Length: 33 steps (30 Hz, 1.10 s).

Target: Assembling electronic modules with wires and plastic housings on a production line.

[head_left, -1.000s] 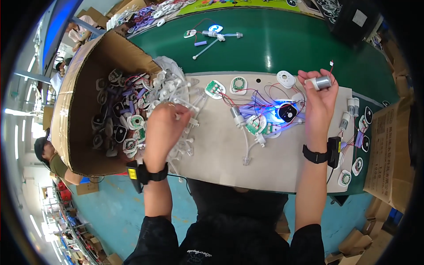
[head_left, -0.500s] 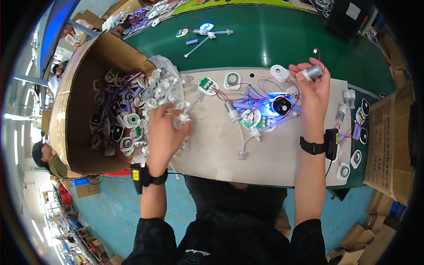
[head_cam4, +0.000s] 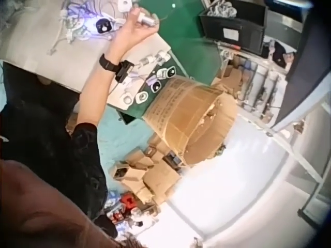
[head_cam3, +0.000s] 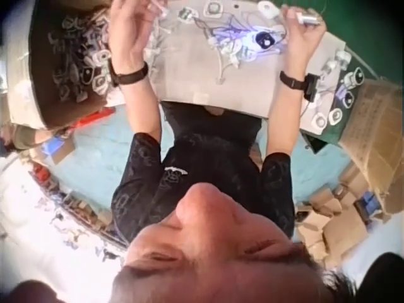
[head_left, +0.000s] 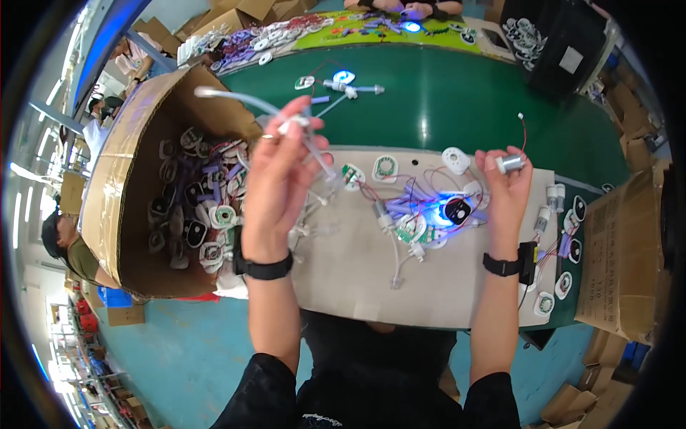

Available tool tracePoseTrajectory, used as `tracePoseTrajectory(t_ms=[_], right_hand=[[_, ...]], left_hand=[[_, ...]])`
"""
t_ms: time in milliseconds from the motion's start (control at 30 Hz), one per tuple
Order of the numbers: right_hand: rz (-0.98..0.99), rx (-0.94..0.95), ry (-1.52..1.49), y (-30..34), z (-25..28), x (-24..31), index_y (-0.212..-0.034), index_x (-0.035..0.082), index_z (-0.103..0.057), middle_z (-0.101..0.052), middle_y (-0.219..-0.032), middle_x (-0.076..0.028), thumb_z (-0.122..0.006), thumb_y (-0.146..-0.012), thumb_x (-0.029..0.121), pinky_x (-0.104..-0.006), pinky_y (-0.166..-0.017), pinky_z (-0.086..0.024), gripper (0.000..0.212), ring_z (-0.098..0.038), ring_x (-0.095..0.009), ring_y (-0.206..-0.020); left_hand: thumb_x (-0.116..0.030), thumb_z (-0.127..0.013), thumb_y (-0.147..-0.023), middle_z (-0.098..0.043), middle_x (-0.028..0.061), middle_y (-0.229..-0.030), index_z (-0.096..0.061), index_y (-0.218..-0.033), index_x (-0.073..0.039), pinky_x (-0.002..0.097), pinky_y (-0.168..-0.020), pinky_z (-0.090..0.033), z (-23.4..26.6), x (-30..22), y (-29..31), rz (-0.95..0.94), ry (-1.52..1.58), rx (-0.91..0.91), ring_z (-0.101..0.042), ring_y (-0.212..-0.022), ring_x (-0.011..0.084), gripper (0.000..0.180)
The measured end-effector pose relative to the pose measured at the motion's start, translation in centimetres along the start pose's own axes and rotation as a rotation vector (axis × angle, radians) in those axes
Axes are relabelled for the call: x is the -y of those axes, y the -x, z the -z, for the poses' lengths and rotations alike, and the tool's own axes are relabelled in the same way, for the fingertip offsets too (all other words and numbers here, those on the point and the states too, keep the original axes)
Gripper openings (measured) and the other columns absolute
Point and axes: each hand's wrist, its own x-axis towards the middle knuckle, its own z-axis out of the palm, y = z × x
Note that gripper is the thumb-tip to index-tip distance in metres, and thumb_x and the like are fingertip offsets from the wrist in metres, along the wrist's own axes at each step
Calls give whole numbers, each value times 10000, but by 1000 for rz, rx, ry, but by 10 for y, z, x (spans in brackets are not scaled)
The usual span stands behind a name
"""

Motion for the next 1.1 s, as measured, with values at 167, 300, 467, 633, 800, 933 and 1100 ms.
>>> tracePoseTrajectory(t_ms=[167,300,467,633,800,933,1100], right_hand=[[-2,14,50,0,-5,2,-1346,33,-347,-599,-1091,-106,-659,-970,108,-341,-820,-570,494,-647,-246,-1026],[-82,-20,-207,-29,-27,21,-1349,24,-339,-580,-1148,-162,-599,-974,26,-474,-1028,-509,457,-595,-336,-1171],[46,60,-248,-69,-55,53,-1245,-6,-458,-586,-1220,-181,-579,-979,1,-511,-1085,-483,292,-568,-385,-1247],[-37,224,-326,-74,-67,40,-1237,19,-502,-622,-1250,-185,-578,-996,38,-484,-1046,-525,253,-571,-405,-1260],[-193,248,-485,-79,-79,3,-1235,5,-502,-602,-1270,-217,-566,-999,33,-533,-1129,-436,246,-526,-438,-1299],[-254,230,-556,-80,-81,-10,-1228,-12,-503,-579,-1282,-247,-563,-1003,39,-538,-1153,-406,238,-502,-457,-1314],[-243,194,-472,-78,-84,-16,-1193,-9,-519,-615,-1228,-237,-595,-998,69,-532,-1141,-422,223,-548,-441,-1271]], left_hand=[[-278,-547,-1049,-655,71,-1094,-471,-1454,-56,249,-726,-483,1,67,-47,162,5,102,-585,-835,107,468],[-287,-503,-1061,-658,66,-1089,-480,-1460,-47,249,-747,-486,3,101,-72,278,38,90,-588,-843,109,466],[-280,-664,-978,-577,-49,-972,-643,-1349,-111,206,-716,-442,-16,117,-95,350,-421,146,-529,-816,57,408],[-281,-787,-864,-563,11,-977,-706,-1248,-77,253,-715,-442,-19,117,-100,79,-813,207,-520,-814,105,442],[-188,-667,-970,-609,23,-1014,-695,-1261,-69,234,-743,-477,-16,126,-105,53,-456,160,-571,-821,96,316],[-91,-644,-976,-678,40,-1070,-693,-1241,-37,214,-722,-511,-12,125,-108,-54,-349,93,-617,-851,85,275],[-102,-693,-949,-704,15,-925,-724,-1150,-14,208,-699,-500,-10,120,-109,24,-369,43,-609,-791,74,222]])
